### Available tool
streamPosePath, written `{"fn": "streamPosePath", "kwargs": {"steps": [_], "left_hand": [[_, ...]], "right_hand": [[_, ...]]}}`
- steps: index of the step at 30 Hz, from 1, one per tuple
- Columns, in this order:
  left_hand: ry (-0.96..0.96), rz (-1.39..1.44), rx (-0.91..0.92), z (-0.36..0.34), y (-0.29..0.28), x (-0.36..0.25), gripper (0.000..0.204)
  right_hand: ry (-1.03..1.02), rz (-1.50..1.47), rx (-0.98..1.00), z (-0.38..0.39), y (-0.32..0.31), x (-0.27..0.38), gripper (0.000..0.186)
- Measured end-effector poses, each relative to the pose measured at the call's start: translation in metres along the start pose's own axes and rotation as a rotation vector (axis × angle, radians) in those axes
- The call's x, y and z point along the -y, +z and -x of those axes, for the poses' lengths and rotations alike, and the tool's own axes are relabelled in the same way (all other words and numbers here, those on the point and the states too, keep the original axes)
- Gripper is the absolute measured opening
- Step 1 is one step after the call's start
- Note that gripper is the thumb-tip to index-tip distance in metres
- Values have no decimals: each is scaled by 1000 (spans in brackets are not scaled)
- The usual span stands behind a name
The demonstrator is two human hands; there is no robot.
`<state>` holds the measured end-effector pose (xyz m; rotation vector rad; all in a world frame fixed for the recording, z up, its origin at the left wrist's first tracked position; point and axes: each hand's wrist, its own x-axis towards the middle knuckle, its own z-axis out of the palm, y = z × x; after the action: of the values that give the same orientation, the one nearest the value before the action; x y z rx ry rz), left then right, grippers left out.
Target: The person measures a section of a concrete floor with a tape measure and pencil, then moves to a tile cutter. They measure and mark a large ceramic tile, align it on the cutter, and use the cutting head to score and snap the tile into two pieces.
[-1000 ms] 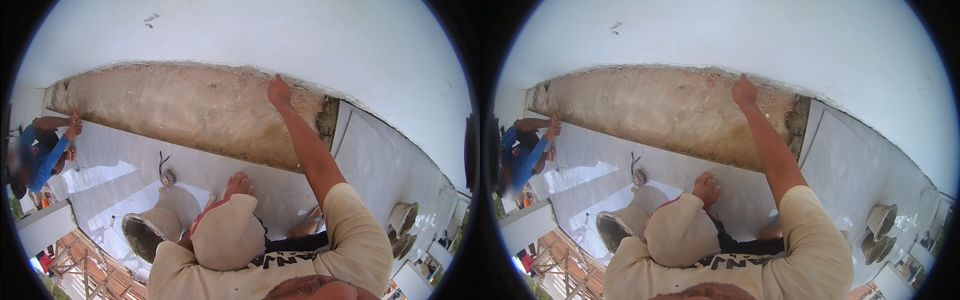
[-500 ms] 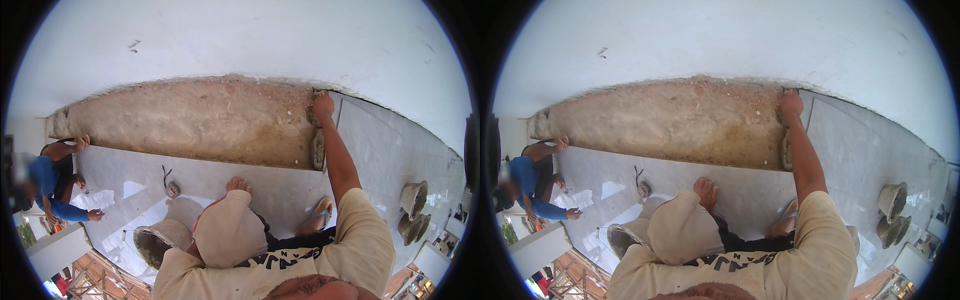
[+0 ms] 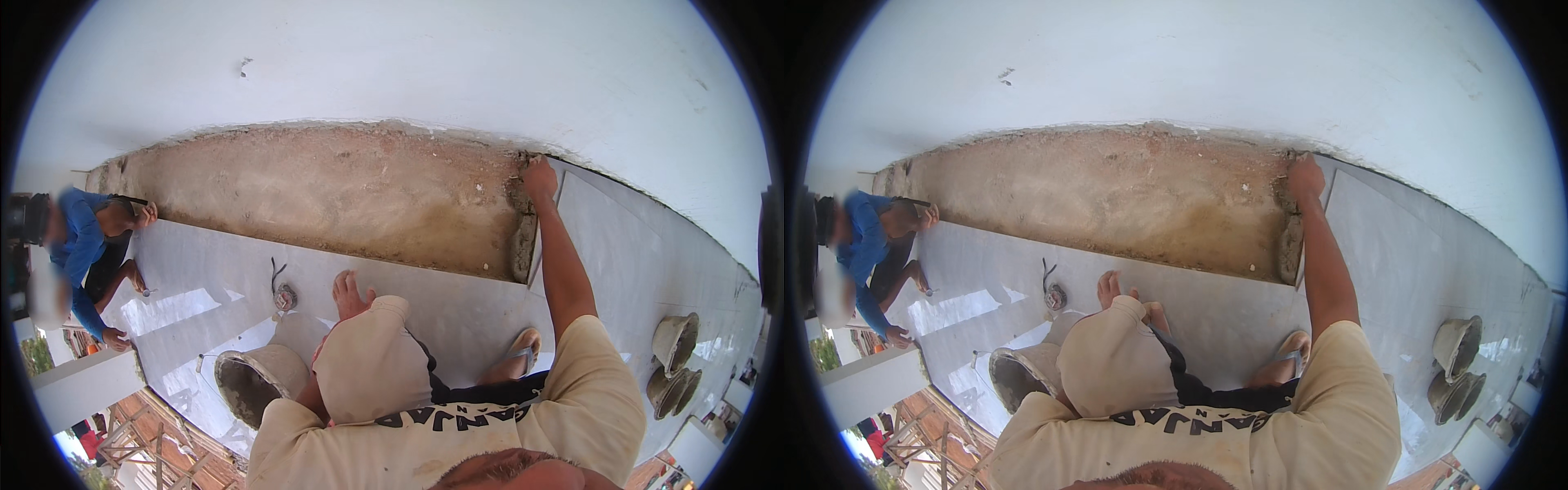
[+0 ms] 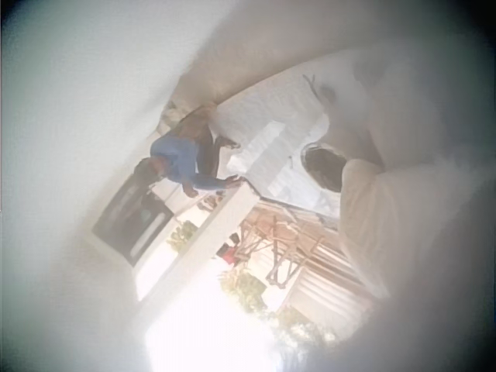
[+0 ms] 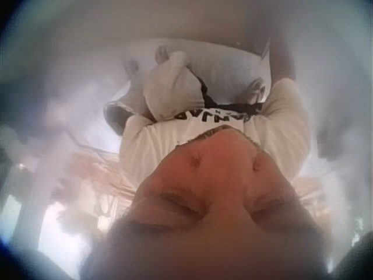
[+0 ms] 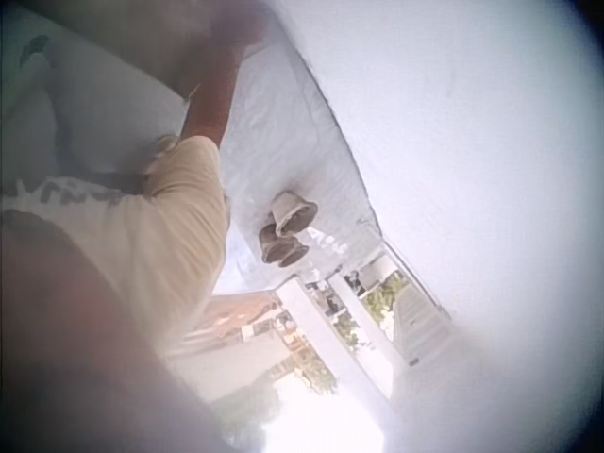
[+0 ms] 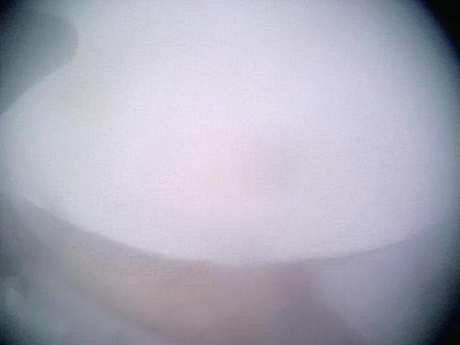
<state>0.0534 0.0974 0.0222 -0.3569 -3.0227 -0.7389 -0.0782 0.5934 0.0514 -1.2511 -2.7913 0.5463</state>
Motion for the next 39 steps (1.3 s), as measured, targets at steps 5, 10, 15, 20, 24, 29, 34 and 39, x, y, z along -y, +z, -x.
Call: {"fn": "streamPosePath", "kwargs": {"steps": [5, 10, 15, 20, 24, 29, 34, 39], "left_hand": [[-457, -467, -129, -10, -64, 56, 73], [-726, -357, 16, -5, -76, 85, 74], [-761, -255, -74, -13, -85, 109, 72], [-759, -183, 20, -22, -110, 78, 63], [-797, -78, 255, -12, -158, -9, 62], [-678, -26, 441, -1, -272, -106, 68], [-656, 26, 548, 1, -412, -198, 63], [-531, 250, 698, 2, -486, -274, 54]], "right_hand": [[-275, -36, 106, 5, -9, -23, 27], [-471, -55, 217, -3, -32, -11, 24], [-619, 56, 360, -9, -74, -9, 22], [-663, 29, 407, 0, -141, -42, 19], [-393, 8, 490, 50, -249, -75, 18], [-206, 159, 555, 145, -376, -156, 21], [40, 130, 739, 276, -486, -199, 17], [-151, 68, 844, 368, -560, -211, 22]]}}
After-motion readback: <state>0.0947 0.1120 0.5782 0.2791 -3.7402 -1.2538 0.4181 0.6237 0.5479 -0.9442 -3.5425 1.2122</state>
